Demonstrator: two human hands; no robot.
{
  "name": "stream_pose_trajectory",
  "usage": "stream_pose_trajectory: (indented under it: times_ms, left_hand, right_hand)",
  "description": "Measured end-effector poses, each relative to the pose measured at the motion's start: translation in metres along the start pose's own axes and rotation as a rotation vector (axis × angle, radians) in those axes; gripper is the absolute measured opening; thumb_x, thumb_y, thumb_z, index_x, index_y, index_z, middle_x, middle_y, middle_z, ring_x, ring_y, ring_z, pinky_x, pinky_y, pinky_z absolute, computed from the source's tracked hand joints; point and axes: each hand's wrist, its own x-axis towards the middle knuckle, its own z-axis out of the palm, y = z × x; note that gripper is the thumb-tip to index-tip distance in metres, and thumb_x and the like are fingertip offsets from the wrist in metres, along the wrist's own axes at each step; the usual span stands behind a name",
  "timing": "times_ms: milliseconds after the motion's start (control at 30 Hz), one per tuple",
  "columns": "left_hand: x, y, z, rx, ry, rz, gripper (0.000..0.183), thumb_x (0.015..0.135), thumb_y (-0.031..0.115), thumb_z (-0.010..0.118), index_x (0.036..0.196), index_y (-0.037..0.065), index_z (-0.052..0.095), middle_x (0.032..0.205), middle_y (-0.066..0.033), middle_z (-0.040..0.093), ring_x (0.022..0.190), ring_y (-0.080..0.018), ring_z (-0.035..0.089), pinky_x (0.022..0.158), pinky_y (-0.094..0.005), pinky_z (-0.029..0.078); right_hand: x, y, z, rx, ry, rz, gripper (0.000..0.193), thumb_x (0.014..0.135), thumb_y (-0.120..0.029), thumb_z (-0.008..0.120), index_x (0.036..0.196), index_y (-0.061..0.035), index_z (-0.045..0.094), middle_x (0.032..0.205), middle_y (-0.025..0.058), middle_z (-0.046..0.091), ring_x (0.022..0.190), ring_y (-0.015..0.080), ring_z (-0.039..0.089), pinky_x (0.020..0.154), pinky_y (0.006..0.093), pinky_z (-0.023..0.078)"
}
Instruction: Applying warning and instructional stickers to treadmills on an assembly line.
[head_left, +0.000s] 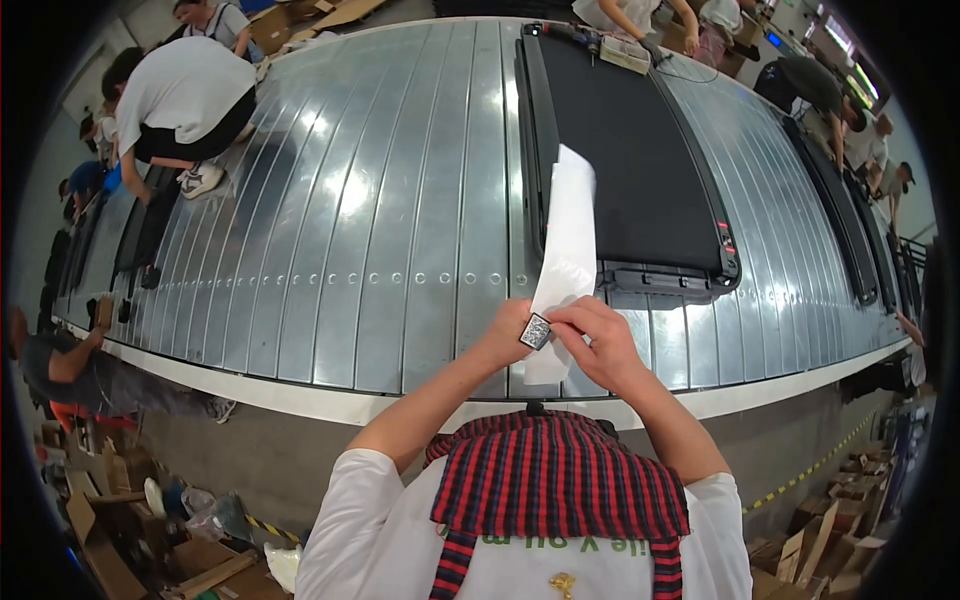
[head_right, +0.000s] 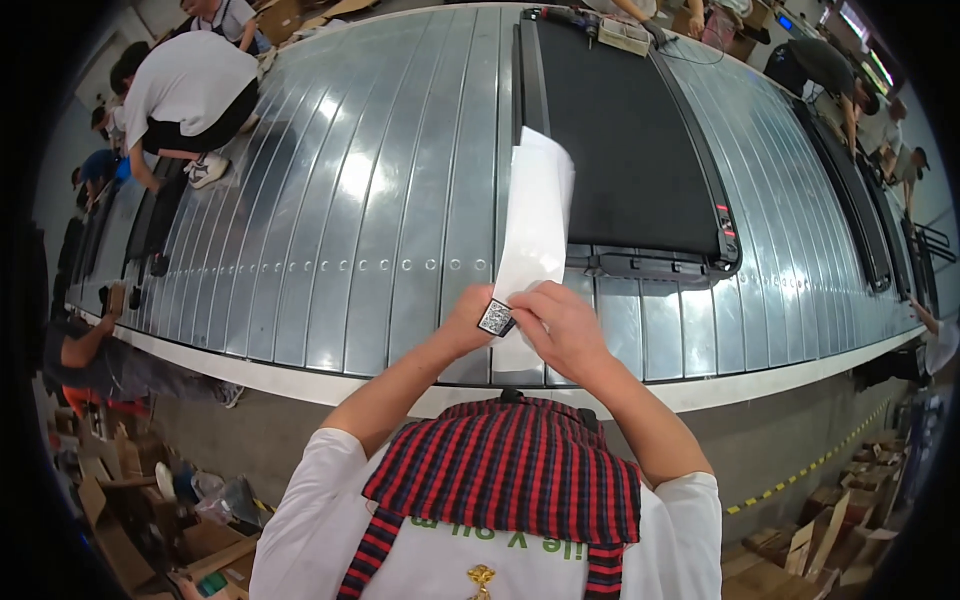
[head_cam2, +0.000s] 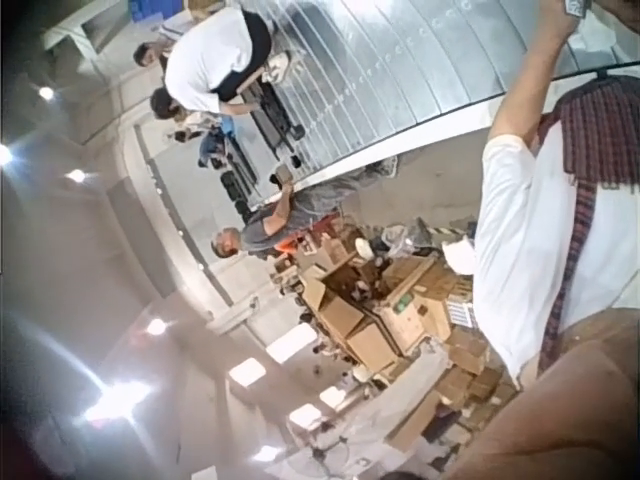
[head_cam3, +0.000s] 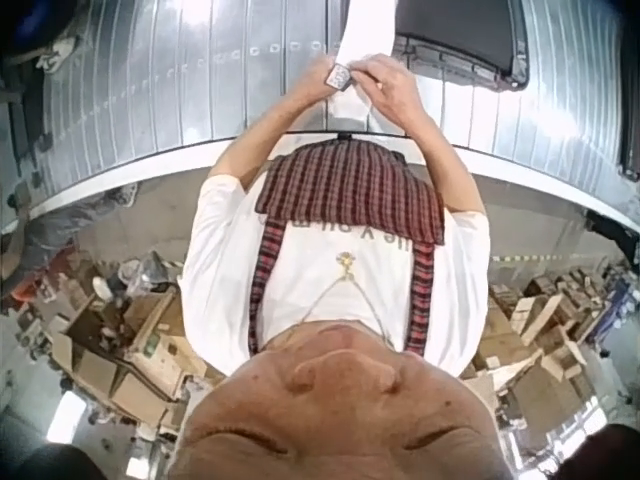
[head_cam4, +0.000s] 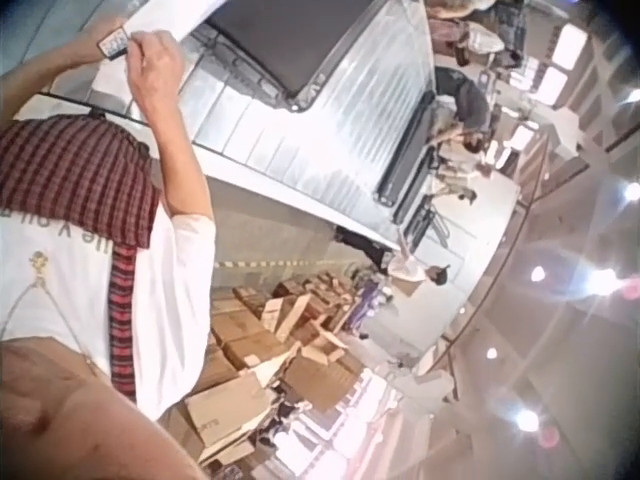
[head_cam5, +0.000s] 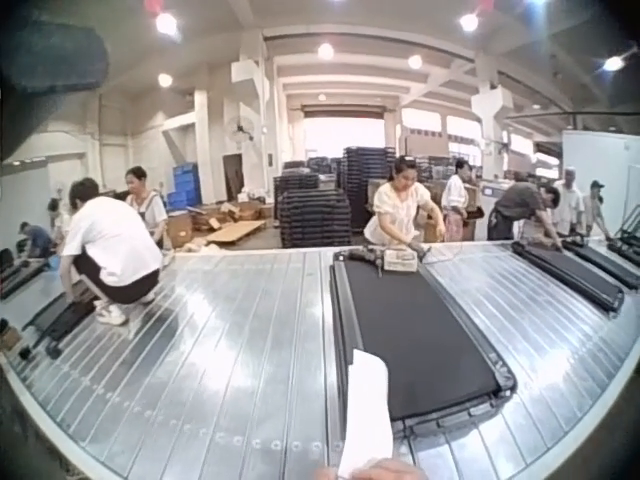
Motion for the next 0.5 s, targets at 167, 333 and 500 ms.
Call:
stream_pose_trajectory:
  times_ms: [167,333,500]
  left_hand:
    - [0.000,-0.001,-0.001,0.035,-0.085,-0.003,0.020,0.068,0.015,0.061,0.081,0.002,0.057,0.069,-0.0159,0.057,0.064,-0.0301,0.058,0.057,-0.0337,0.044]
    - [-0.004,-0.008,-0.010,0.241,-0.150,-0.023,0.019,0.066,0.014,0.061,0.080,0.002,0.056,0.073,-0.0187,0.057,0.070,-0.0352,0.056,0.057,-0.0349,0.043]
    - [-0.006,-0.024,-0.006,0.157,-0.186,-0.052,0.018,0.069,0.014,0.060,0.082,0.001,0.057,0.072,-0.0160,0.059,0.067,-0.0292,0.059,0.058,-0.0331,0.043]
  right_hand:
    - [0.004,0.004,0.002,-0.005,-0.083,-0.070,0.008,0.073,-0.008,0.058,0.081,-0.0063,0.058,0.075,0.0081,0.054,0.069,0.0271,0.054,0.058,0.0350,0.044]
    - [0.004,0.011,0.014,-0.066,-0.079,-0.088,0.010,0.067,-0.003,0.061,0.075,-0.0057,0.056,0.073,0.0075,0.053,0.068,0.0259,0.055,0.058,0.0335,0.045]
    - [0.005,0.025,0.021,-0.087,-0.063,-0.178,0.015,0.062,-0.004,0.063,0.076,-0.0067,0.056,0.073,0.0063,0.053,0.068,0.0244,0.054,0.056,0.0334,0.046]
